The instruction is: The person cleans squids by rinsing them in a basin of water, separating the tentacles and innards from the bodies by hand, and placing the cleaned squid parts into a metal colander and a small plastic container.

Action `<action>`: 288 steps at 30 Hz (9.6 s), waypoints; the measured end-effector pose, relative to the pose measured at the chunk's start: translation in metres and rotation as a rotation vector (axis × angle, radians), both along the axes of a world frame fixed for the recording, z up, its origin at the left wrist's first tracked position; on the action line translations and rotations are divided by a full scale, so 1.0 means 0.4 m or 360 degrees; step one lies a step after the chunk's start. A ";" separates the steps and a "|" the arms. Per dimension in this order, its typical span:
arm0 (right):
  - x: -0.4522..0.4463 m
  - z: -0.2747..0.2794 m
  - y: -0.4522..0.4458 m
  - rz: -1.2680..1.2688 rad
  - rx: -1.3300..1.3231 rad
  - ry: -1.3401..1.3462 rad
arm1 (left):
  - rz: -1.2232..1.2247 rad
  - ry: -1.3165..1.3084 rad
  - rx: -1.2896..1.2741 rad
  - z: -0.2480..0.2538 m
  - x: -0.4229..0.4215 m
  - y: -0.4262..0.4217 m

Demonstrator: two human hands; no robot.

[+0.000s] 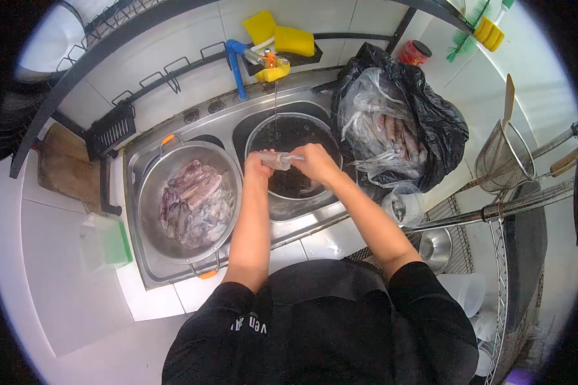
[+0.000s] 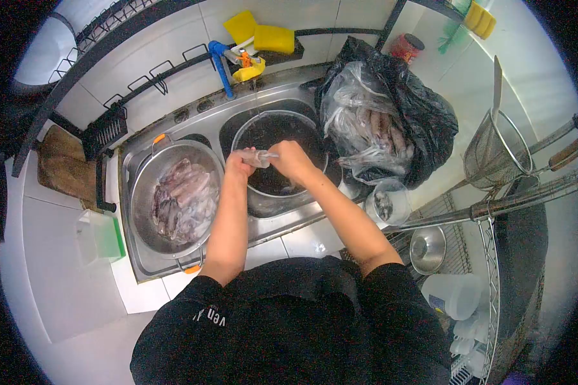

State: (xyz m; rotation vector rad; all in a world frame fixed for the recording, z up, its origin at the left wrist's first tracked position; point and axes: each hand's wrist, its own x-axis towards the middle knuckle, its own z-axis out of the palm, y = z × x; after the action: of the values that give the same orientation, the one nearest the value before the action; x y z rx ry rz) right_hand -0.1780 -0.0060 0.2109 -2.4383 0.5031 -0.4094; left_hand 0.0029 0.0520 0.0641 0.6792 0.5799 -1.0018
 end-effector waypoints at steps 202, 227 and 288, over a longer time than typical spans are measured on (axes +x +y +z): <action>-0.481 0.205 -0.097 -0.0109 0.0438 0.0091 | -0.1084 -0.1776 0.0035 0.312 -0.187 -0.038; 0.053 -0.501 -0.207 -0.1003 0.0781 0.0129 | -0.1413 -0.2447 0.1531 -0.117 -0.099 -0.048; 0.155 -0.312 -0.167 -0.0702 0.0635 0.0703 | -0.1631 -0.2610 0.1332 -0.052 -0.043 -0.032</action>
State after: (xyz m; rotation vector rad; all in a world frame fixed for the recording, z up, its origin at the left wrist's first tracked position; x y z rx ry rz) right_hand -0.1161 -0.0727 0.0860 -2.0116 1.1985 0.0663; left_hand -0.0142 0.0394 0.0434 2.3072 -0.9992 -0.6888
